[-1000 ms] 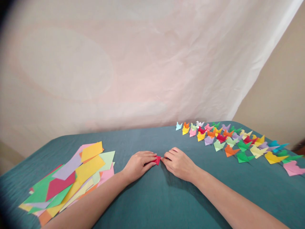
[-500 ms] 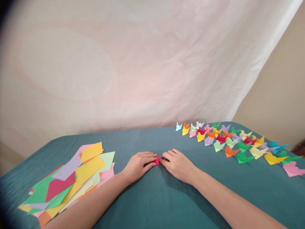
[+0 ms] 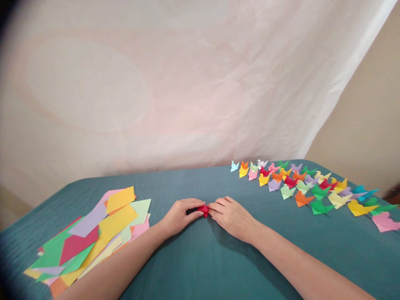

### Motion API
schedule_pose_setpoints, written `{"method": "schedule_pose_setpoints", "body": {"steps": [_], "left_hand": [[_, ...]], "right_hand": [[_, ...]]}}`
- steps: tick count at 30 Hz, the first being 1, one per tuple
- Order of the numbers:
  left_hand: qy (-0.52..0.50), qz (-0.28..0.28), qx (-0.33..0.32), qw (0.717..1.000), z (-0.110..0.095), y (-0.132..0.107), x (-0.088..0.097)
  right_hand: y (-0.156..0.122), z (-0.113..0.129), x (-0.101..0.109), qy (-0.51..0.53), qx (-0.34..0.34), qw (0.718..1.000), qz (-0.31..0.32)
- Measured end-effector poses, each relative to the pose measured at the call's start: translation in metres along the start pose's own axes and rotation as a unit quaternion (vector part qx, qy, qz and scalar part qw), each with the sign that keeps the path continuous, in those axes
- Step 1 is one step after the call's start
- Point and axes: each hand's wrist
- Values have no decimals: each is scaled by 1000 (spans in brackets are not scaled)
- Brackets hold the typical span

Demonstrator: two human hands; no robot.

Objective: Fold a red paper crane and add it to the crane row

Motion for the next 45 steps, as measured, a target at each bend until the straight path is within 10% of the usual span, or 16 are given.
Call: {"method": "schedule_pose_setpoints", "body": {"steps": [33, 41, 45], "left_hand": [[76, -76, 85, 991, -5, 3, -13], [72, -70, 89, 991, -10, 4, -10], [73, -72, 92, 990, -10, 4, -11]], "right_hand": [[5, 18, -1, 92, -104, 990, -16], [2, 5, -11, 308, -239, 911, -137], [8, -4, -17, 407, -284, 863, -96]]}}
Point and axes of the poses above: each hand's wrist, its own y-axis towards the middle knuckle, its own x-axis out of the back of the hand, z = x × y, and after that the axes turned 4 degrees about z, right-handed
